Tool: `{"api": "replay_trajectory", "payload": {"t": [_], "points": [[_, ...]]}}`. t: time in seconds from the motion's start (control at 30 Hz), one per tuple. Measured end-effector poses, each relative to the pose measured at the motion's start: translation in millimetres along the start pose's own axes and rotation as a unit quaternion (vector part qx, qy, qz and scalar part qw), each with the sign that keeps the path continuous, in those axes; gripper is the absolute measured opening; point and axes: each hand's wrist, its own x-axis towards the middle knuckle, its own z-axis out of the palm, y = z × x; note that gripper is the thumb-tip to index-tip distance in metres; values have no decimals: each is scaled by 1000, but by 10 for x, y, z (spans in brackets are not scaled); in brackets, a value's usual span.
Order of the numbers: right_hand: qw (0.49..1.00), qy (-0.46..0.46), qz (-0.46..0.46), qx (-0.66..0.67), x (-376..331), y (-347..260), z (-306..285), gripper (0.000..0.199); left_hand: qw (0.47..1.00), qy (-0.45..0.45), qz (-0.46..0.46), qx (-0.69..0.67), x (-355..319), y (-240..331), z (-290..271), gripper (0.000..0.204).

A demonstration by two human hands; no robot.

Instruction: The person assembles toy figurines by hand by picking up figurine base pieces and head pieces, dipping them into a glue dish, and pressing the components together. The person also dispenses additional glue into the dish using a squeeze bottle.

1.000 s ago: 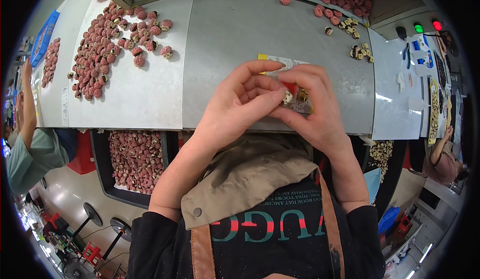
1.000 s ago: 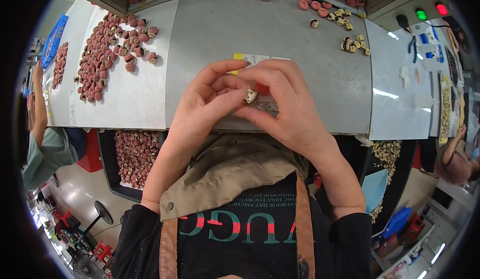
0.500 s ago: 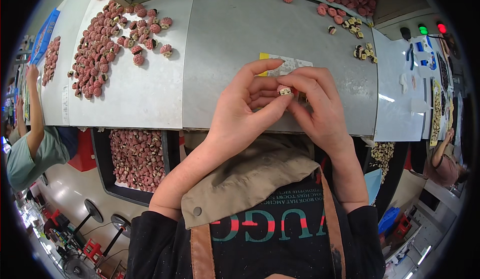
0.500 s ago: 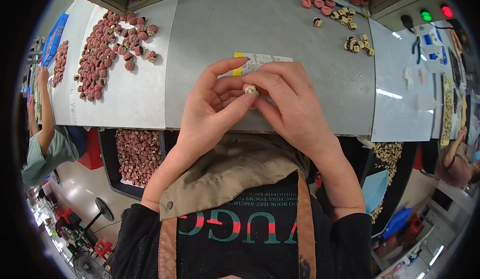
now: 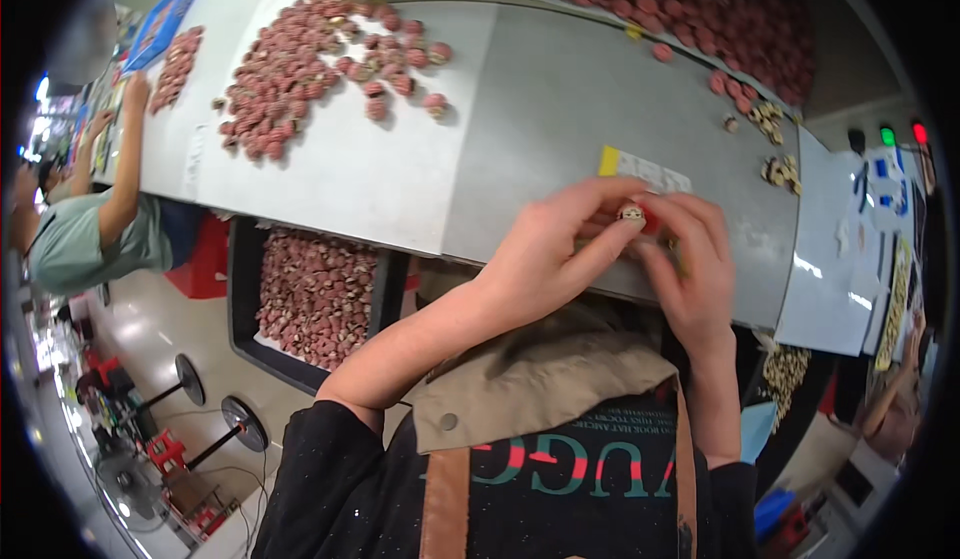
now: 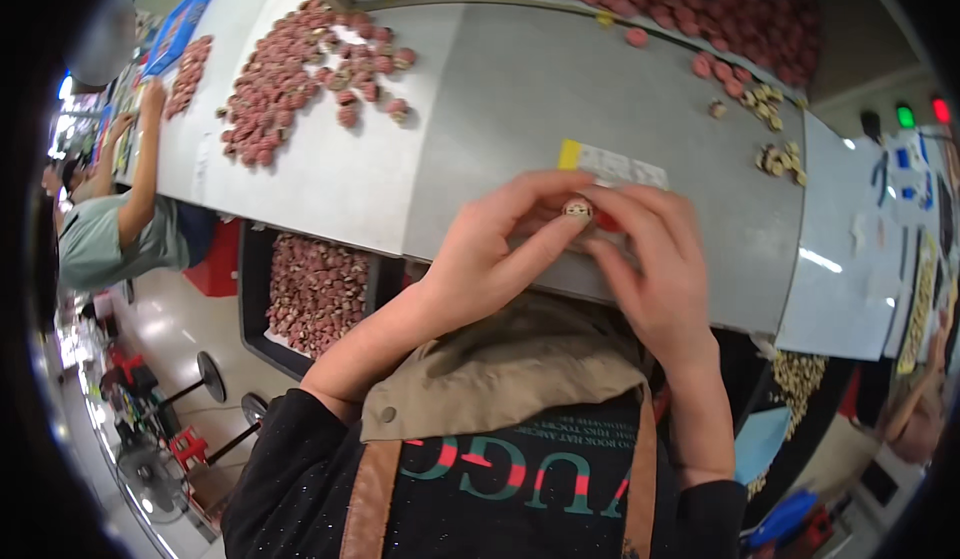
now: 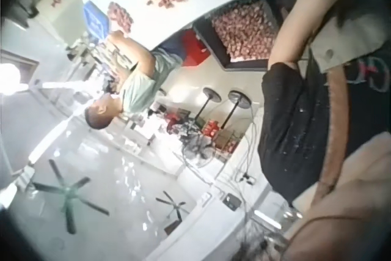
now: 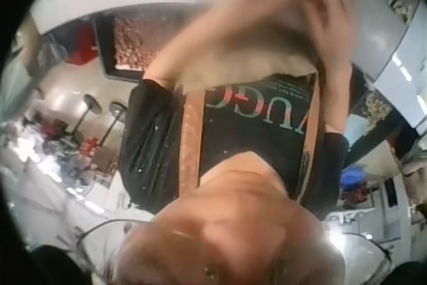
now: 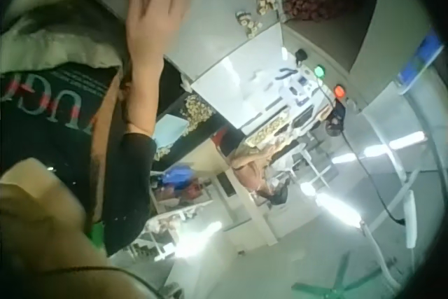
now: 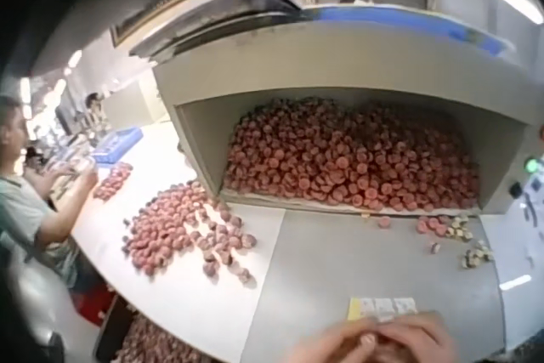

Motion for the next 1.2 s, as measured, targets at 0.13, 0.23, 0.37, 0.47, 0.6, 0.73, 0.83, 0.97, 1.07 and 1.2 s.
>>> {"api": "replay_trajectory", "payload": {"t": [0.13,0.23,0.37,0.47,0.6,0.73,0.83,0.97,1.07,1.2], "points": [[997,33,62,-27,-227,146,-259,34,861,34,197,467,215,65,-390,24],[992,73,98,-30,-473,259,-503,31,708,89,296,635,471,53,-787,21],[977,130,170,-28,-897,303,-875,24,565,148,283,761,696,182,-1265,18],[959,187,209,-42,-1010,437,-991,18,511,154,147,833,677,241,-1420,24],[909,327,251,-56,-1210,658,-1288,8,568,139,181,790,639,224,-1302,35],[780,575,240,-64,-1467,908,-1717,15,667,60,237,704,1018,237,-525,32],[754,607,217,-127,-1498,1273,-1992,29,711,20,274,647,1285,158,-254,31],[759,532,298,-229,-1325,1743,-2270,63,708,48,360,606,1445,13,-211,25],[775,421,370,-292,-1389,1922,-2364,70,756,43,366,541,1394,-18,-384,19],[812,355,379,-265,-1655,2283,-2155,44,780,59,342,522,1285,-151,-594,16]]}}
